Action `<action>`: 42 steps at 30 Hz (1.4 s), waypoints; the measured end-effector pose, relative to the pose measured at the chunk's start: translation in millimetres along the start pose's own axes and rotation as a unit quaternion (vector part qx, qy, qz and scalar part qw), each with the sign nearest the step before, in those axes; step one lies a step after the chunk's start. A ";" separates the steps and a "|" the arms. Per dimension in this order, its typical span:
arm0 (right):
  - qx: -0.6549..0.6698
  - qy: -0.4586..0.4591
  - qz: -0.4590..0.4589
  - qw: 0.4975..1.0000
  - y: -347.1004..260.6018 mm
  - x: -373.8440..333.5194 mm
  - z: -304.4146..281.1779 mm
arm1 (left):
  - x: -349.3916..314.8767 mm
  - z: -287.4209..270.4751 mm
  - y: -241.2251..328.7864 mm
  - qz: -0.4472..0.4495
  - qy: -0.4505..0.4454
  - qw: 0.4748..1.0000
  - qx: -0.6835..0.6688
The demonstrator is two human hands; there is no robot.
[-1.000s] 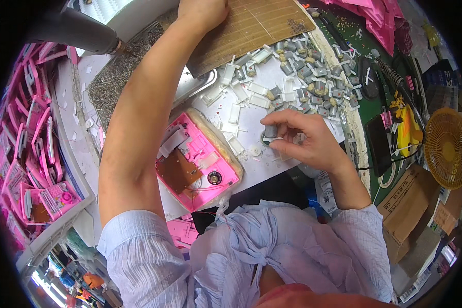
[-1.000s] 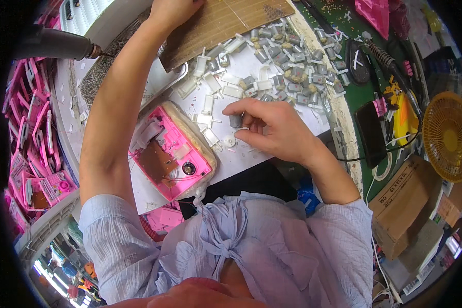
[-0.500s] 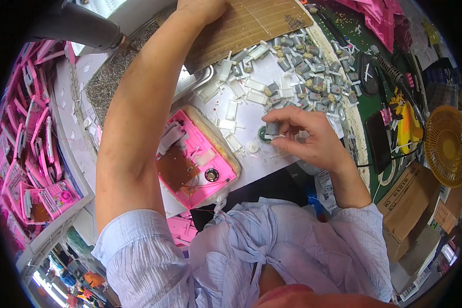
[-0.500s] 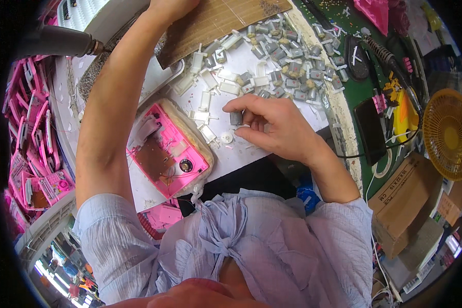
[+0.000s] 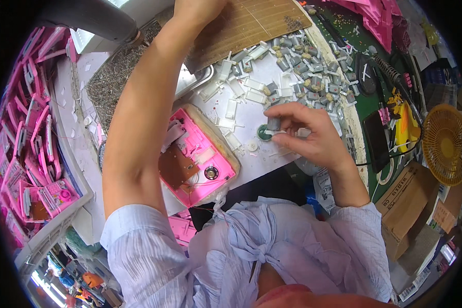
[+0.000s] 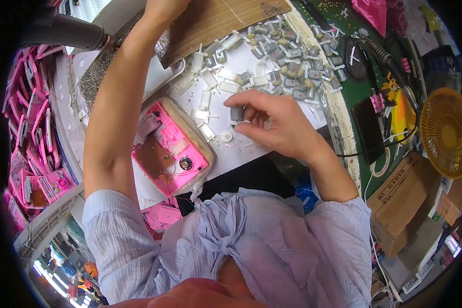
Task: Assembling and soldering components inside a pink plastic toy housing.
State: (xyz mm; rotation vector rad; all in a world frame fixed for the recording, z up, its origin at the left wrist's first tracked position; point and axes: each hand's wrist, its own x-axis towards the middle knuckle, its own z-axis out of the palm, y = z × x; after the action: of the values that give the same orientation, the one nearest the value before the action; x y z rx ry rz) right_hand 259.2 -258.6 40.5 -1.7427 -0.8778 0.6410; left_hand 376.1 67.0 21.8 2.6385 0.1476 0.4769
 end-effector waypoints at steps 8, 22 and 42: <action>-0.061 -0.007 0.072 0.996 11.2 -19.5 -11.1 | -192.9 -99.7 78.6 -0.174 -0.169 0.849 -0.469; -0.371 -0.130 -0.092 0.915 9.3 11.2 19.4 | -344.2 -90.1 115.8 -0.254 0.042 0.825 -0.503; 0.320 -0.203 0.116 0.918 -34.5 14.1 100.2 | -364.9 -80.7 110.8 -0.215 0.129 0.880 -0.404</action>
State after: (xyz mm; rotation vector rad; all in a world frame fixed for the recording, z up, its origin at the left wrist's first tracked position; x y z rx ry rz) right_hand 182.0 -184.6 40.8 -1.1324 -0.6275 1.3189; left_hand 9.1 -64.4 27.5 1.6512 0.4886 0.5721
